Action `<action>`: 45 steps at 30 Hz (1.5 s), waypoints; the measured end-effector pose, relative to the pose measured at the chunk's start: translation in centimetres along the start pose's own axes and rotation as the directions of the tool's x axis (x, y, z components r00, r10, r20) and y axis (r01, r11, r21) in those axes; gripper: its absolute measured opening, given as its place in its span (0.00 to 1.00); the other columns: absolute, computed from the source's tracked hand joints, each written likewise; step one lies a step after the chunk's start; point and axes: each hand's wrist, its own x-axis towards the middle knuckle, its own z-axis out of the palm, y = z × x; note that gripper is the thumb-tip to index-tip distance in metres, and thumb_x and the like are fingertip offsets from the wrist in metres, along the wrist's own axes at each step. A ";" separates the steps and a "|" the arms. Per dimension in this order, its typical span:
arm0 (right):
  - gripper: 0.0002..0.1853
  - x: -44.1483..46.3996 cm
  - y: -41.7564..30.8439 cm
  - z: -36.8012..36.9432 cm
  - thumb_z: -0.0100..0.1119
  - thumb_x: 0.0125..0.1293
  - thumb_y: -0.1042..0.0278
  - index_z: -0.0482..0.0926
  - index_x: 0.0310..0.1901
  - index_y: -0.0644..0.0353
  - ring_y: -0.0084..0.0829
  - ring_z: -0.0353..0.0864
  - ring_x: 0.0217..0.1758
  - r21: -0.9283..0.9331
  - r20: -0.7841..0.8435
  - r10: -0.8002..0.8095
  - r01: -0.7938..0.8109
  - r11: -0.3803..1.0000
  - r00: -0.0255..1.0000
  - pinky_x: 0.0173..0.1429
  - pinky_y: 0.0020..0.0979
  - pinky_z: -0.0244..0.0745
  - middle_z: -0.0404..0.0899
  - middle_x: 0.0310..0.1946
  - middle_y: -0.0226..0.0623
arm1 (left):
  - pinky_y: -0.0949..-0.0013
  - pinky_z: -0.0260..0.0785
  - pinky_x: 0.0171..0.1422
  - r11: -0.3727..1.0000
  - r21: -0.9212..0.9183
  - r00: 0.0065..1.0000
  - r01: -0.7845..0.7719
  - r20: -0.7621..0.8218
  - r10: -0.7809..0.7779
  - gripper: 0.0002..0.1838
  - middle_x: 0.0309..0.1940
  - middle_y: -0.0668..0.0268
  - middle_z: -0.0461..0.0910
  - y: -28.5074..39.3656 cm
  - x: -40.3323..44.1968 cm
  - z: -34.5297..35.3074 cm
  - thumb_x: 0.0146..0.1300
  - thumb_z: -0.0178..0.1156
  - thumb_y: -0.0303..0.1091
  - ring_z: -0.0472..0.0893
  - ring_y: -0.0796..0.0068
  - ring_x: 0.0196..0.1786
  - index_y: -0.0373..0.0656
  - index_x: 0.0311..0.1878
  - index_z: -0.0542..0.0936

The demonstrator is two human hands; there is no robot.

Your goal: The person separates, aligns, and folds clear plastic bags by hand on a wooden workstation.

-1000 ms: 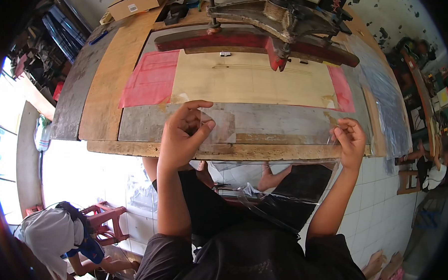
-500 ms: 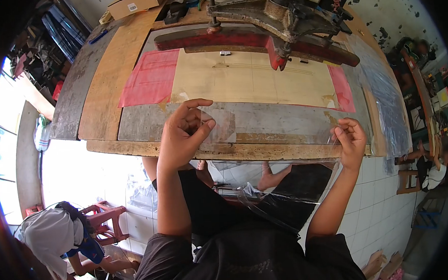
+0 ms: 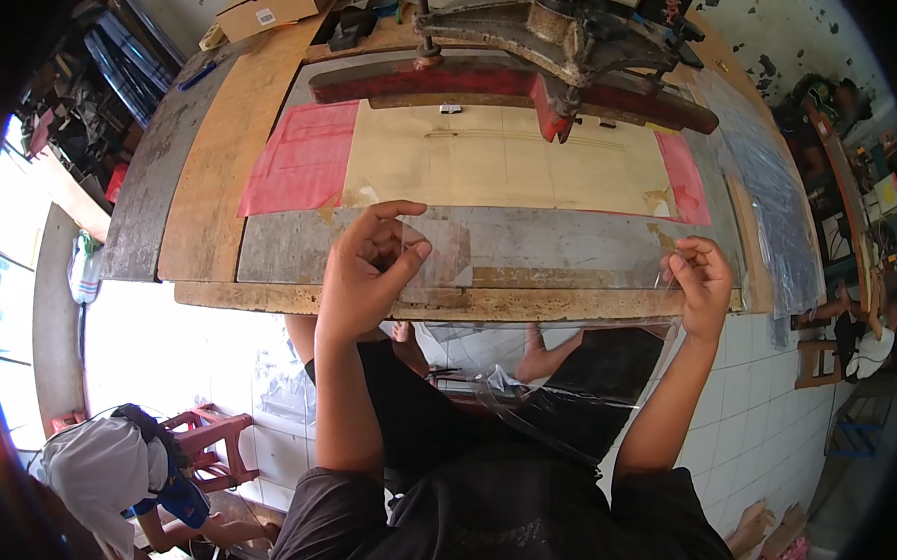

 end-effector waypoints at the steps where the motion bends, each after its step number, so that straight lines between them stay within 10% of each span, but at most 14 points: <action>1: 0.11 0.0 0.0 0.0 0.67 0.71 0.79 0.81 0.53 0.69 0.24 0.84 0.37 0.003 0.000 -0.003 0.003 1.000 1.000 0.42 0.26 0.78 0.86 0.39 0.38 | 0.81 0.60 0.34 1.000 0.008 1.000 0.007 -0.001 -0.007 0.21 0.29 0.77 0.77 0.4 0.0 0.1 0.68 0.66 0.20 0.70 0.91 0.29 0.36 0.64 0.78; 45: 0.10 0.0 0.1 -0.1 0.67 0.71 0.79 0.81 0.52 0.69 0.25 0.86 0.39 -0.002 0.010 -0.012 0.012 1.000 1.000 0.42 0.26 0.80 0.85 0.39 0.37 | 0.80 0.63 0.35 0.998 0.062 1.000 0.013 -0.001 -0.013 0.20 0.28 0.77 0.75 0.3 0.0 0.1 0.69 0.66 0.20 0.73 0.89 0.30 0.35 0.63 0.79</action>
